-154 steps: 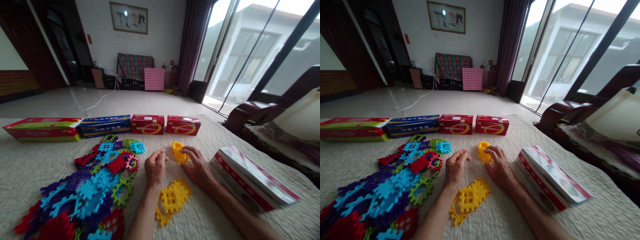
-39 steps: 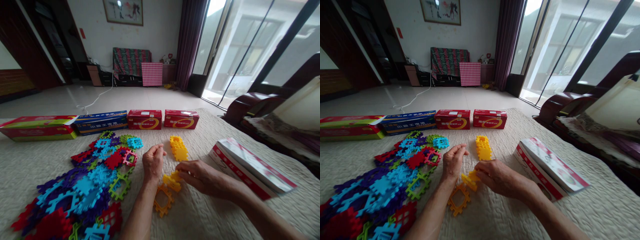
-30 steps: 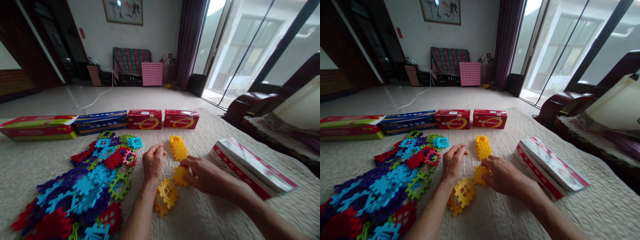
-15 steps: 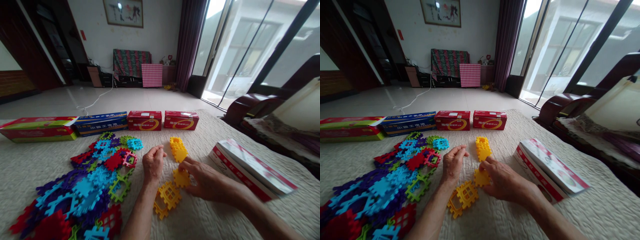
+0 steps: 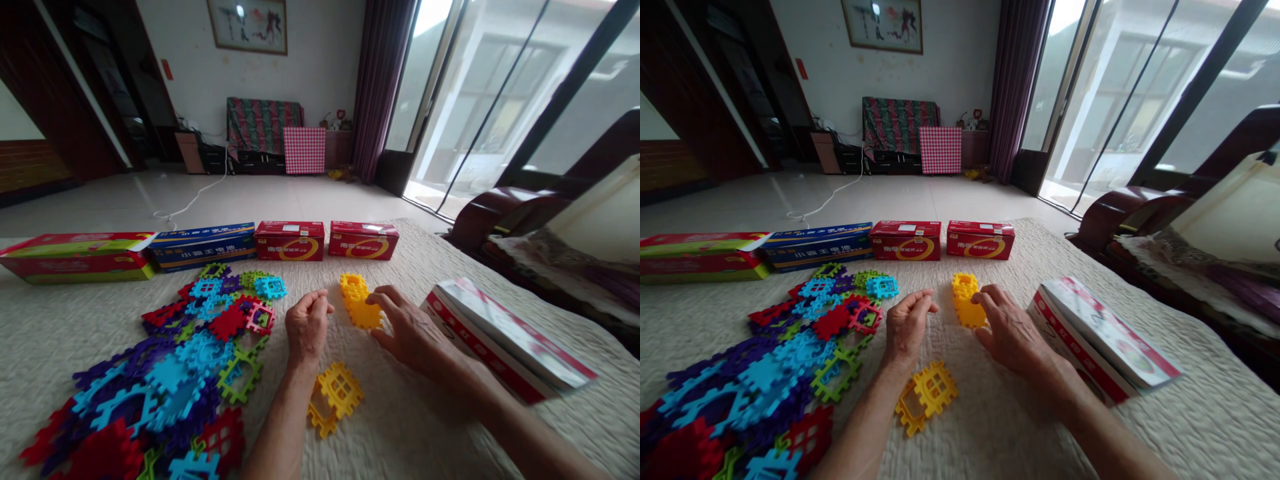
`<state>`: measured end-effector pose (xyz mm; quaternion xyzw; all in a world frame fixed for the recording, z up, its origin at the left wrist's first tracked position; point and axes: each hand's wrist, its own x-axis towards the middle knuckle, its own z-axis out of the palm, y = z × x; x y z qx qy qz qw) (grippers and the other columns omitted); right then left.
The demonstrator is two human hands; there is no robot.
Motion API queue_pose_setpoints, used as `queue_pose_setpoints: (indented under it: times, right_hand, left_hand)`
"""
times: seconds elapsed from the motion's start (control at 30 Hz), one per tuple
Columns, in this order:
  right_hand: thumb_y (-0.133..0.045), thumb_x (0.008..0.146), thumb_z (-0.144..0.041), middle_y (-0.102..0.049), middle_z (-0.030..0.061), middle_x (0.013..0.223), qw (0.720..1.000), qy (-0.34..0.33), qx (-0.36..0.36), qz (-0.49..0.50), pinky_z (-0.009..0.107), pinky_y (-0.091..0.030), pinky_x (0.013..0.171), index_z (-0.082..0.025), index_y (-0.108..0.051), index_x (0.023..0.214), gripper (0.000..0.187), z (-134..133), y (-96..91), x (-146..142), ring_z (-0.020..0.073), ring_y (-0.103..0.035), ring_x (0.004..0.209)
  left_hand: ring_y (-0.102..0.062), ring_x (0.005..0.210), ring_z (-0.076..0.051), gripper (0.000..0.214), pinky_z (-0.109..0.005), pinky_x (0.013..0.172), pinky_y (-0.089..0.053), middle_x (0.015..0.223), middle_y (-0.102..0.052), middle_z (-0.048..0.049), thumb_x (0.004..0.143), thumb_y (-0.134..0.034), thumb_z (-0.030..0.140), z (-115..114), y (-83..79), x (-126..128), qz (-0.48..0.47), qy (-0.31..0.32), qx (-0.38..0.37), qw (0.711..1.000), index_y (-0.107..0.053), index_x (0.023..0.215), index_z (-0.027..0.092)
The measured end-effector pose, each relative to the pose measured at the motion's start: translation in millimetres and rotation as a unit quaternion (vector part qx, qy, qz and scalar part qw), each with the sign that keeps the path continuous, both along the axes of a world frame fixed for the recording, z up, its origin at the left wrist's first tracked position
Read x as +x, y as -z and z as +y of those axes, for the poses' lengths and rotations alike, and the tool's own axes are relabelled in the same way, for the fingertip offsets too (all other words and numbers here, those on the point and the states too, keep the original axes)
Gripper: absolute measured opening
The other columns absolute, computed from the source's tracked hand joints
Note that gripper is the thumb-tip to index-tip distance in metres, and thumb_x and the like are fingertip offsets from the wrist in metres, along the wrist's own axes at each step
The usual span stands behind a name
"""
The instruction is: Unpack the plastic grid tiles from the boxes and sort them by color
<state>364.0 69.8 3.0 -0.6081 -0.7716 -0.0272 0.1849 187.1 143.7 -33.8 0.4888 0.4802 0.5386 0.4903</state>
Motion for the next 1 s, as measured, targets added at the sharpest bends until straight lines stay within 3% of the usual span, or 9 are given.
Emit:
queue_pose_setpoints:
  times: [0.17, 0.33, 0.5, 0.63, 0.83, 1.0]
  right_hand:
    - [-0.059, 0.080, -0.014, -0.055, 0.0117, 0.114, 0.998, -0.021, 0.042, 0.035, 0.039, -0.052, 0.080, -0.019, -0.052, 0.109, 0.030, -1, -3.0, -7, 0.0226, -0.060, 0.094]
    - [-0.048, 0.087, -0.009, -0.058, 0.0041, 0.092, 0.969, -0.115, 0.114, 0.186, 0.027, -0.049, 0.067, -0.021, -0.052, 0.095, 0.015, -7, 9.2, -39, 0.0133, -0.057, 0.078]
    - [-0.043, 0.091, -0.012, -0.059, 0.0049, 0.092, 0.942, -0.192, 0.010, 0.273, 0.026, -0.048, 0.067, -0.020, -0.053, 0.096, 0.014, -17, 25.5, -64, 0.0130, -0.056, 0.078]
    - [-0.044, 0.092, -0.017, -0.058, 0.0058, 0.093, 0.936, -0.199, -0.040, 0.289, 0.029, -0.047, 0.074, -0.020, -0.054, 0.096, 0.011, -19, 28.4, -65, 0.0149, -0.056, 0.082]
    - [-0.043, 0.093, -0.018, -0.057, 0.0054, 0.092, 0.932, -0.207, -0.062, 0.291, 0.028, -0.046, 0.074, -0.021, -0.053, 0.094, 0.010, -18, 26.0, -65, 0.0146, -0.055, 0.081]
    - [-0.051, 0.086, -0.018, -0.057, 0.0064, 0.097, 0.938, -0.215, -0.069, 0.264, 0.031, -0.047, 0.077, -0.021, -0.053, 0.097, 0.011, -19, 23.8, -65, 0.0167, -0.056, 0.086]
  left_hand:
    - [-0.051, 0.050, -0.011, 0.027, -0.022, 0.052, -0.039, 0.063, -0.067, 0.0003, 0.076, -0.059, 0.033, 0, 0.6, -1, 0.003, 0.000, 0.000, 1.000, -0.074, 0.090, 0.016]
    - [-0.052, 0.052, -0.010, 0.026, -0.021, 0.054, -0.040, 0.064, -0.067, 0.0008, 0.077, -0.058, 0.033, 1, 1.2, -2, 0.008, 0.002, 0.001, 1.000, -0.073, 0.089, 0.016]
    - [-0.054, 0.054, -0.010, 0.026, -0.020, 0.055, -0.042, 0.062, -0.066, 0.0016, 0.078, -0.055, 0.031, -2, -2.0, -3, 0.029, 0.004, 0.019, 0.999, -0.073, 0.089, 0.016]
    - [-0.061, 0.059, -0.012, 0.026, -0.022, 0.060, -0.047, 0.070, -0.072, -0.0007, 0.081, -0.052, 0.027, -7, -3.4, -10, 0.118, 0.024, 0.055, 0.991, -0.074, 0.091, 0.017]
    - [-0.070, 0.091, -0.018, 0.025, -0.027, 0.085, -0.051, 0.095, -0.076, -0.0061, 0.083, -0.051, 0.018, -5, 2.3, -36, 0.257, 0.026, 0.155, 0.954, -0.074, 0.093, 0.017]
    - [-0.071, 0.085, -0.018, 0.026, -0.028, 0.082, -0.053, 0.089, -0.076, -0.0059, 0.080, -0.050, 0.011, -1, 5.7, -61, 0.328, 0.032, 0.220, 0.918, -0.074, 0.089, 0.017]
